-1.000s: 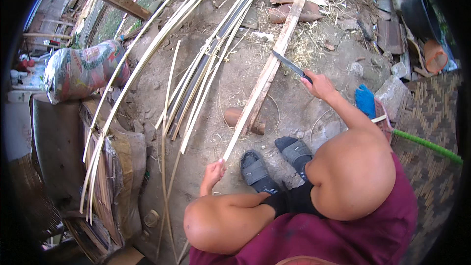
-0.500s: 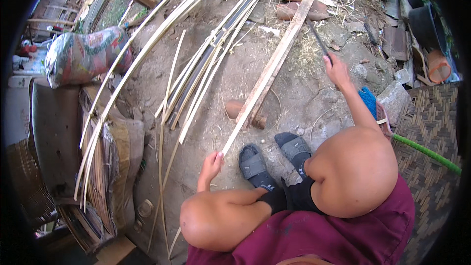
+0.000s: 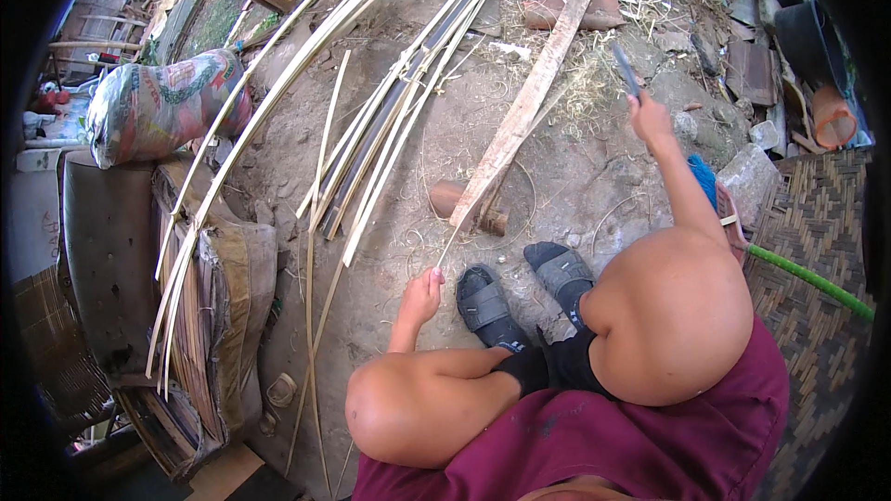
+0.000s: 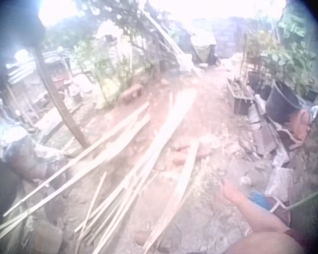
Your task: The person sits on the ground and uses a knife to split long bamboo strips into thinner pieces. The person repeatedly positions each strip on a wooden block and strikes it with the knife to separate the layers, then gathers the finished strips.
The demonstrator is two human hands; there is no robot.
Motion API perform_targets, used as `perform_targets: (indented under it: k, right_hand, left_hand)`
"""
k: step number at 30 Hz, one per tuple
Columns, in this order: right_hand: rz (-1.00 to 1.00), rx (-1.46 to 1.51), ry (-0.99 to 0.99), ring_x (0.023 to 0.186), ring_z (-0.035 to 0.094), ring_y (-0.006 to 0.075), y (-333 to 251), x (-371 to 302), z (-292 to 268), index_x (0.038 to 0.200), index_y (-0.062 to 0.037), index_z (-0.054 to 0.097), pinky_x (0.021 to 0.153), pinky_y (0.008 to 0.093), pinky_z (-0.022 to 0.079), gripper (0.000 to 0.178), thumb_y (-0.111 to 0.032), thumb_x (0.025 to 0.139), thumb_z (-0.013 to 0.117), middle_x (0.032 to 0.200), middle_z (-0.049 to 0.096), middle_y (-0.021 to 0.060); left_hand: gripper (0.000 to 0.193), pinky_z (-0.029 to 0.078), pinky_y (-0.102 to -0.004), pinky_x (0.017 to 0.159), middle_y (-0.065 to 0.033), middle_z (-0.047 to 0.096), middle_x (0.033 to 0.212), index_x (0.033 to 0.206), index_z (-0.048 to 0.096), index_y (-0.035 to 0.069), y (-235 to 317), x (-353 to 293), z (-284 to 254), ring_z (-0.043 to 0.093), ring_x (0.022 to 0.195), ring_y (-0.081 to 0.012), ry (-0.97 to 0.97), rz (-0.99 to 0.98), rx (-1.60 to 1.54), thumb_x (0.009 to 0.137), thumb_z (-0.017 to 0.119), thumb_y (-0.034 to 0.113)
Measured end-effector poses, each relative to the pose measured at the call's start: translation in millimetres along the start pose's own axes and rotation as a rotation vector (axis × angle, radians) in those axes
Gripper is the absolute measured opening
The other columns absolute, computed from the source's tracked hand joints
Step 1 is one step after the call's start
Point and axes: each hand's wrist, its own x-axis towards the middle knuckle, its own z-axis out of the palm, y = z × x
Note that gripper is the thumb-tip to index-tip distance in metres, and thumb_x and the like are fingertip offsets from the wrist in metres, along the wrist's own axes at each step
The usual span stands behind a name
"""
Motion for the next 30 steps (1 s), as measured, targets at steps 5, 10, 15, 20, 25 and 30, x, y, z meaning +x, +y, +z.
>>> perform_targets:
  k: [5, 10, 15, 20, 25, 30]
  right_hand:
    - [-0.364, 0.129, -0.284, 0.085, 0.068, 0.0406, -83.1, -93.6, -6.8, 0.122, -0.0084, 0.06, 0.076, 0.0502, 0.053, 0.042, -0.041, 0.098, 0.052, 0.095, 0.071, 0.0202]
    - [-0.653, 0.057, -0.552, 0.082, 0.068, 0.0407, -128.6, -164.9, 12.5, 0.129, -0.014, 0.055, 0.069, 0.05, 0.055, 0.045, -0.046, 0.097, 0.054, 0.089, 0.068, 0.0216]
    - [-0.683, 0.073, -0.467, 0.078, 0.067, 0.0408, -116.9, -178.0, 14.3, 0.125, -0.0169, 0.054, 0.066, 0.0512, 0.054, 0.041, -0.046, 0.096, 0.055, 0.085, 0.066, 0.0209]
    - [-0.521, 0.053, -0.444, 0.081, 0.068, 0.0401, -105.2, -123.8, 12.5, 0.125, -0.0155, 0.056, 0.068, 0.0527, 0.054, 0.04, -0.044, 0.097, 0.055, 0.085, 0.067, 0.0223]
    - [-0.724, -0.056, -0.567, 0.085, 0.067, 0.042, -120.0, -132.2, -7.2, 0.126, -0.0137, 0.057, 0.076, 0.0542, 0.052, 0.041, -0.043, 0.098, 0.053, 0.088, 0.068, 0.0224]
    - [-0.064, -0.027, -0.161, 0.091, 0.065, 0.0439, -34.7, -2.5, -8.1, 0.122, -0.0136, 0.062, 0.081, 0.0541, 0.05, 0.041, -0.044, 0.098, 0.05, 0.095, 0.07, 0.0215]
  left_hand:
    - [0.05, 0.046, -0.0399, 0.063, -0.0123, 0.057, 0.066, 0.081, 0.062, 0.0, 28.9, 53.0, 9.7, 0.056, 0.063, -0.0258, -0.126, -0.063, -0.144, 0.105, 0.04, 0.038]
    - [0.047, 0.047, -0.0414, 0.065, -0.0157, 0.06, 0.068, 0.081, 0.062, 0.0, 38.9, 44.7, 17.7, 0.059, 0.064, -0.0285, -0.03, -0.006, -0.012, 0.105, 0.04, 0.035]
    - [0.046, 0.047, -0.043, 0.067, -0.0189, 0.061, 0.07, 0.082, 0.062, 0.0, 56.2, 55.8, 31.0, 0.06, 0.066, -0.0316, -0.044, -0.004, -0.1, 0.105, 0.041, 0.033]
    - [0.046, 0.047, -0.0427, 0.064, -0.0183, 0.06, 0.067, 0.082, 0.062, 0.0, 37.1, 24.1, 24.6, 0.06, 0.063, -0.0306, -0.034, -0.062, -0.051, 0.105, 0.041, 0.033]
    - [0.049, 0.046, -0.0399, 0.059, -0.013, 0.058, 0.062, 0.08, 0.063, 0.001, 32.2, 18.9, 23.0, 0.059, 0.059, -0.0245, -0.064, -0.099, -0.14, 0.105, 0.041, 0.037]
    - [0.051, 0.044, -0.0354, 0.055, -0.0064, 0.056, 0.059, 0.077, 0.062, 0.003, -2.1, -18.1, -12.7, 0.058, 0.057, -0.0153, -0.236, -0.369, -0.269, 0.103, 0.042, 0.043]
